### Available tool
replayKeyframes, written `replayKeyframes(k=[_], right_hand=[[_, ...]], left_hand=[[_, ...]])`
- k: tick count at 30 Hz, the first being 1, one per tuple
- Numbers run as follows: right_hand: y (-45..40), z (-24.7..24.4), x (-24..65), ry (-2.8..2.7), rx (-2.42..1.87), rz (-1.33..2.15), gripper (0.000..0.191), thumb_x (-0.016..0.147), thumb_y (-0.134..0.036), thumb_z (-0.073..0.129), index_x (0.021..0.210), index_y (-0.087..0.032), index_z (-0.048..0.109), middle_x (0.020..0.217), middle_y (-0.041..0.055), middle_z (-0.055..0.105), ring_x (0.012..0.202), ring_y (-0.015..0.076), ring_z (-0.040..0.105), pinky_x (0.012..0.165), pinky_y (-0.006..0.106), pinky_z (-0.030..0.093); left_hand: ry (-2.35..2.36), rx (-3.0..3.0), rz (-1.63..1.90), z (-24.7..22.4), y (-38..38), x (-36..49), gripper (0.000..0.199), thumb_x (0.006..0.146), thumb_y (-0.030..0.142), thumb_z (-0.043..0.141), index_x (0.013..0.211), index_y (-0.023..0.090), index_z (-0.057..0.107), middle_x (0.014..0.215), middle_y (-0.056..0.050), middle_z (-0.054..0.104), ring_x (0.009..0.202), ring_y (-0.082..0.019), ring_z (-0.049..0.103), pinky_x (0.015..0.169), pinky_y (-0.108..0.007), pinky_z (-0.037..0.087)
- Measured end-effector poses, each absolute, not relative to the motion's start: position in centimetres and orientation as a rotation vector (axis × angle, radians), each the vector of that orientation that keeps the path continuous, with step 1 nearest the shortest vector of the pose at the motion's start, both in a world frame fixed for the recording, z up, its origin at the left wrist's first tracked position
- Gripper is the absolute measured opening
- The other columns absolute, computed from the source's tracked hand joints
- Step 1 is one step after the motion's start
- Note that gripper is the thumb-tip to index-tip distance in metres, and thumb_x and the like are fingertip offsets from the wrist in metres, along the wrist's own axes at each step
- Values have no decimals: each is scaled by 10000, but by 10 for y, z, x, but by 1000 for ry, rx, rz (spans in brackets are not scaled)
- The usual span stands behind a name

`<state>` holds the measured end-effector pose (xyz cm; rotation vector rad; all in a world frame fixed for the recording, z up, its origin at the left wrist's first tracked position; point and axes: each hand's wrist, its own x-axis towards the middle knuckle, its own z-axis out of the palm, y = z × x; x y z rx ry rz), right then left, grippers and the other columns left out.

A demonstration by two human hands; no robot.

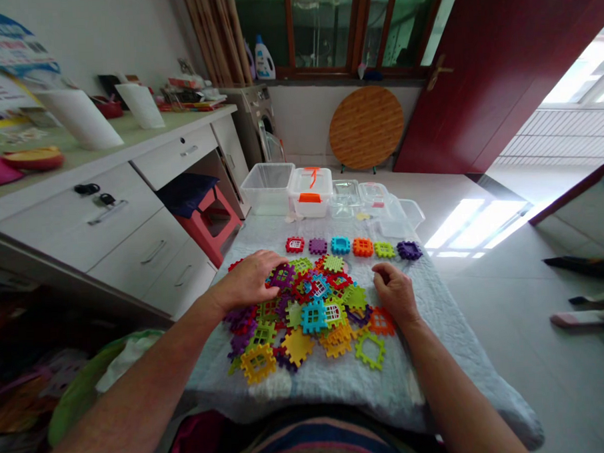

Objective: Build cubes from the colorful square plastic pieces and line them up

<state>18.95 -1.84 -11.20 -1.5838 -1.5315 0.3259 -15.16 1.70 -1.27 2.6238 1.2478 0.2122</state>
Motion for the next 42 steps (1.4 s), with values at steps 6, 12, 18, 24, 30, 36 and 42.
replayKeyframes(k=[6, 12, 18, 24, 30, 36, 42], right_hand=[[-17, -111, 189, -1534, -1578, 315, 193, 758, -277, 499, 808, -196, 667, 714, 34, 688, 624, 185, 596, 651, 304, 471], [-18, -110, 189, -1531, -1561, 302, 184, 759, -260, 488, 786, -201, 660, 685, 23, 672, 582, 169, 569, 633, 291, 465], [-18, -110, 188, -1545, -1573, 302, 183, 758, -250, 489, 795, -207, 663, 685, 20, 667, 572, 165, 559, 619, 283, 458], [-18, -109, 188, -1531, -1564, 310, 181, 754, -239, 485, 784, -202, 659, 689, 24, 666, 568, 161, 553, 619, 282, 458], [-18, -108, 187, -1527, -1558, 317, 181, 747, -235, 484, 785, -195, 657, 671, 16, 658, 563, 155, 546, 604, 270, 447], [-18, -110, 189, -1525, -1565, 322, 184, 755, -238, 495, 796, -186, 666, 679, 22, 663, 570, 157, 548, 615, 275, 443], [-16, -115, 190, -1522, -1563, 330, 188, 764, -252, 497, 798, -185, 669, 689, 25, 670, 586, 162, 558, 634, 282, 447]], left_hand=[[1361, 2630, 240, -2, 74, -109, 480, 694, 288, 660, 1163, 190, 628, 1122, -82, 659, 1056, -249, 606, 979, -351, 450], [1512, 2623, -40, -26, 119, -57, 438, 656, 333, 680, 1057, 157, 687, 1090, -124, 649, 1021, -285, 617, 891, -339, 486], [1487, 2619, -149, -42, 128, -46, 421, 622, 306, 691, 1015, 154, 699, 1086, -142, 655, 1003, -317, 618, 854, -368, 495], [1497, 2618, -206, -46, 131, -43, 499, 616, 381, 719, 1072, 180, 685, 1136, -114, 655, 1050, -296, 608, 878, -332, 488], [1488, 2628, -227, -47, 134, -41, 490, 636, 430, 712, 1051, 169, 696, 1106, -116, 670, 1032, -300, 627, 864, -328, 496], [1517, 2634, -197, -48, 131, -44, 641, 649, 437, 735, 1218, 167, 615, 1241, -126, 622, 1152, -308, 573, 960, -348, 460], [1421, 2680, 186, -30, 102, -73, 584, 785, 317, 642, 1315, 108, 515, 1299, -163, 583, 1223, -276, 531, 1082, -379, 368]])
